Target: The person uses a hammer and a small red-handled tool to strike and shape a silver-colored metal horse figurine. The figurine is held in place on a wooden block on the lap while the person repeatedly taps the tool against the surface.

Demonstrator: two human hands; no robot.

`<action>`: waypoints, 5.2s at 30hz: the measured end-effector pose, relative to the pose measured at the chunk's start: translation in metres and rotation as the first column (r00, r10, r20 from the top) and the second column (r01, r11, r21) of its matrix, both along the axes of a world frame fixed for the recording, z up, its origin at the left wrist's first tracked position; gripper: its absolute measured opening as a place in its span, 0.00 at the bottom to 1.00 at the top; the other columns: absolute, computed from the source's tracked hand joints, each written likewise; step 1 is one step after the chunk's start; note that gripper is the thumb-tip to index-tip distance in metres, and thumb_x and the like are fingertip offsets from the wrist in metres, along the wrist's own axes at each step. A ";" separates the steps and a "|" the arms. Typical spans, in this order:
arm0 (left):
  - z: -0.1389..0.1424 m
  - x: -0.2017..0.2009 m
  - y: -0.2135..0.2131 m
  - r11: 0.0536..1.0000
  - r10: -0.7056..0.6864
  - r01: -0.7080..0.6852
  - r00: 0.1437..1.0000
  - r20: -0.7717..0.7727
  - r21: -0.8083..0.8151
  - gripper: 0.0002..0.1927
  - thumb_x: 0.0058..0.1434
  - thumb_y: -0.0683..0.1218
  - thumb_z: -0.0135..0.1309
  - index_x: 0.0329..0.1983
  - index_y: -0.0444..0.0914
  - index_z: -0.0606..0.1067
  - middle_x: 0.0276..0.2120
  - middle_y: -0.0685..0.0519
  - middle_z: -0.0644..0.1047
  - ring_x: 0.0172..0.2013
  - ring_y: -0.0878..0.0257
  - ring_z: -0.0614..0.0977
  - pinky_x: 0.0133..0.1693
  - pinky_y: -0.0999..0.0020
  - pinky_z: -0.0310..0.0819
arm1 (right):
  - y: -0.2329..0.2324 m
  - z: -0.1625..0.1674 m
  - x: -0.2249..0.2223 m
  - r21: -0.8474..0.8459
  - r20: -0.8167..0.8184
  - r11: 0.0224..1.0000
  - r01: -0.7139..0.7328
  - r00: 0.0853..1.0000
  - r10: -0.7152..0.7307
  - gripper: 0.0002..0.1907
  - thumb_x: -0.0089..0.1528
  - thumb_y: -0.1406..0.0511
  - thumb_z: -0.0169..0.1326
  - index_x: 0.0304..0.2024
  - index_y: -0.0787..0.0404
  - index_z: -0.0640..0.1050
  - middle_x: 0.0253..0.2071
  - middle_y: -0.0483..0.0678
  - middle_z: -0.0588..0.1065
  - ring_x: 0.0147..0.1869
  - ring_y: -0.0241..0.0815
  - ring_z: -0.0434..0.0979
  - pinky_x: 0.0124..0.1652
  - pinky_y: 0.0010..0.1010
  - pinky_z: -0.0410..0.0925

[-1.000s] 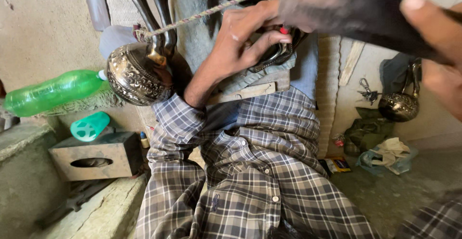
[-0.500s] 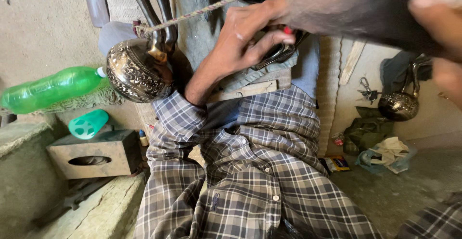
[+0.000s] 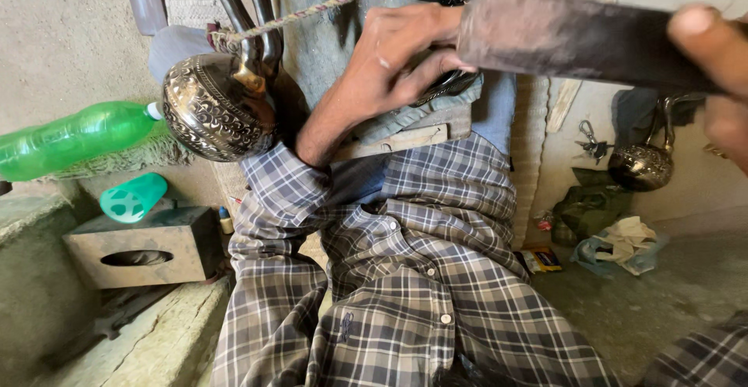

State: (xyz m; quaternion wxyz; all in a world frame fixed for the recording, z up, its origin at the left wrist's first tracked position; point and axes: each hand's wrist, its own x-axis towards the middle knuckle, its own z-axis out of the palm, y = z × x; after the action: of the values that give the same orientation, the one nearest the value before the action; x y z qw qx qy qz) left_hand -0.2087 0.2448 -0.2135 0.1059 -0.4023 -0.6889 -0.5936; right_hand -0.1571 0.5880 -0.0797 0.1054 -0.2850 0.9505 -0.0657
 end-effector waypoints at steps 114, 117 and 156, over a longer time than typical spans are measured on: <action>-0.012 0.012 -0.003 0.955 -0.286 0.289 0.957 0.053 -0.065 0.22 0.76 0.45 0.60 0.70 0.42 0.69 0.47 0.51 0.84 0.40 0.60 0.85 0.38 0.64 0.79 | -0.038 -0.006 0.020 0.095 -0.063 0.995 -0.002 0.998 0.008 0.18 0.64 0.78 0.56 0.56 0.82 0.74 0.25 0.52 0.71 0.23 0.39 0.66 0.26 0.32 0.65; -0.014 0.013 -0.004 0.949 -0.297 0.303 0.952 0.079 -0.088 0.24 0.73 0.43 0.60 0.71 0.43 0.71 0.46 0.51 0.84 0.40 0.60 0.86 0.38 0.63 0.79 | -0.036 -0.004 0.026 0.063 -0.083 0.998 0.003 0.997 0.002 0.20 0.62 0.79 0.58 0.56 0.85 0.73 0.28 0.58 0.73 0.25 0.44 0.69 0.28 0.35 0.67; -0.012 0.017 -0.001 0.912 -0.392 0.404 0.909 0.141 -0.071 0.26 0.69 0.38 0.60 0.69 0.43 0.70 0.50 0.49 0.84 0.41 0.60 0.87 0.39 0.66 0.80 | -0.007 -0.024 0.079 0.042 0.085 0.953 0.300 0.949 -0.303 0.13 0.63 0.74 0.59 0.48 0.74 0.73 0.36 0.56 0.73 0.34 0.44 0.77 0.33 0.32 0.73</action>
State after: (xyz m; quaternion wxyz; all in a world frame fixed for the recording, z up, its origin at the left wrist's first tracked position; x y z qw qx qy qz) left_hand -0.1916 0.2435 -0.2255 -0.0802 -0.5013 -0.6259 -0.5920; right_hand -0.0776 0.5810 -0.1033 0.1410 -0.1318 0.9779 -0.0800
